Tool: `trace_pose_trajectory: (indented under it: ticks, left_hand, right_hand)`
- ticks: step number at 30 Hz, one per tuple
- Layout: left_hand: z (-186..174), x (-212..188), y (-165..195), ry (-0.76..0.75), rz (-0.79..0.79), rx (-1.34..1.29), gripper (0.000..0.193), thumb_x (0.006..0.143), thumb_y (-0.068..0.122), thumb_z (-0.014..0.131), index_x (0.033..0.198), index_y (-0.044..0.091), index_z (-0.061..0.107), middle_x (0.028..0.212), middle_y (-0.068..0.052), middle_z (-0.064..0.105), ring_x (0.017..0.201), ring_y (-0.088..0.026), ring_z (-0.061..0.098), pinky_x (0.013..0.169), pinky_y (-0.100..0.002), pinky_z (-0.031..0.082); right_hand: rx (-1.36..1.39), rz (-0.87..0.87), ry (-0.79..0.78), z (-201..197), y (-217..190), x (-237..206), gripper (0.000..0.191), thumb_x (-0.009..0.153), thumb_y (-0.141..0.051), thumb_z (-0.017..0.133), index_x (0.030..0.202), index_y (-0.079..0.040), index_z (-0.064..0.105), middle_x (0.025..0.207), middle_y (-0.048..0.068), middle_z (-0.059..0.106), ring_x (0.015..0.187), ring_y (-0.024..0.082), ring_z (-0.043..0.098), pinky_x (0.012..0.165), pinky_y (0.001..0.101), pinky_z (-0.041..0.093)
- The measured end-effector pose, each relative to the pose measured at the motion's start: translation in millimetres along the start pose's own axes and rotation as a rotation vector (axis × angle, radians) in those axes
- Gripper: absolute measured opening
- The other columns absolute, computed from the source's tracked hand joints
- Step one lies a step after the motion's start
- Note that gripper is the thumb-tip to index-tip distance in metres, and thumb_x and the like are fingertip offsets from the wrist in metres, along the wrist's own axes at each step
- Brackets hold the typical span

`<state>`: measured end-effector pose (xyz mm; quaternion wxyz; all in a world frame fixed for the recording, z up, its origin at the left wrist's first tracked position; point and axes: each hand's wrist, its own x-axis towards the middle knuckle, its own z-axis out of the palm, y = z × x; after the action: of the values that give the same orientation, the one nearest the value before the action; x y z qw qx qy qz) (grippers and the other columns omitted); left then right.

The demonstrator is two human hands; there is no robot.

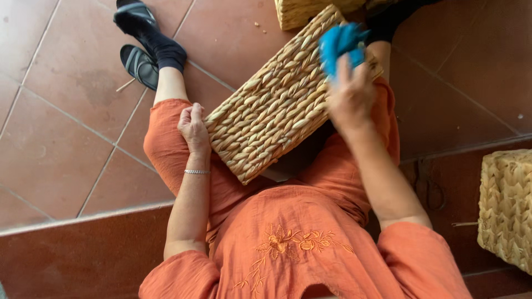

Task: The person sits on the floor and cleans a woven basket using a blue cloth and scissors. They wipe the basket's surfaces and trim loose fibers, then place the basket with others.

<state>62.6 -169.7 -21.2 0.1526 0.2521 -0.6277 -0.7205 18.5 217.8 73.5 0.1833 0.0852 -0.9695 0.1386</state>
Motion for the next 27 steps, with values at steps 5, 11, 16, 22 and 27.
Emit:
trace_pose_trajectory:
  ticks: [5,11,16,22,27]
  left_hand:
    - [-6,0,-9,0.036,-0.021,0.011,0.023,0.103,0.021,0.065,0.085,0.007,0.064,0.074,0.003,0.059,0.068,-0.005,0.050,0.064,-0.021,0.043]
    - [-13,1,-15,-0.018,-0.034,0.035,0.018,0.102,0.021,0.065,0.100,0.004,0.064,0.090,0.000,0.063,0.082,-0.008,0.057,0.077,-0.024,0.049]
    - [-12,-30,-11,-0.005,-0.070,-0.039,0.050,0.106,0.036,0.057,0.137,-0.002,0.049,0.123,-0.008,0.055,0.113,-0.016,0.052,0.104,-0.031,0.045]
    - [3,-113,13,-0.045,-0.207,-0.060,0.086,0.095,0.035,0.064,0.161,0.012,0.014,0.152,-0.012,0.041,0.131,-0.023,0.046,0.109,-0.037,0.041]
    - [10,-127,42,-0.018,-0.355,-0.141,0.077,0.094,0.030,0.065,0.159,0.011,0.026,0.147,-0.013,0.049,0.129,-0.022,0.051,0.107,-0.039,0.044]
  right_hand:
    - [0.213,-0.418,-0.067,-31,-135,-80,0.029,0.102,-0.015,0.055,0.129,-0.006,0.063,0.079,0.004,0.052,0.067,0.018,0.052,0.053,0.0330,0.046]
    - [0.113,-0.435,-0.023,-12,-79,-48,0.017,0.108,-0.017,0.059,0.124,-0.014,0.063,0.081,0.003,0.052,0.068,0.018,0.053,0.052,0.0314,0.047]
    - [-0.064,0.040,-0.013,-3,66,10,0.051,0.095,-0.021,0.079,0.142,-0.015,0.061,0.107,0.016,0.060,0.089,0.030,0.064,0.065,0.0396,0.059]
    - [0.663,0.586,-0.104,15,168,38,0.055,0.101,-0.032,0.076,0.147,-0.014,0.052,0.139,0.017,0.062,0.125,0.027,0.064,0.105,0.0401,0.053]
    - [1.050,0.766,-0.386,24,151,44,0.055,0.091,-0.038,0.071,0.139,-0.012,0.065,0.133,0.009,0.067,0.123,0.020,0.058,0.103,0.0347,0.044]
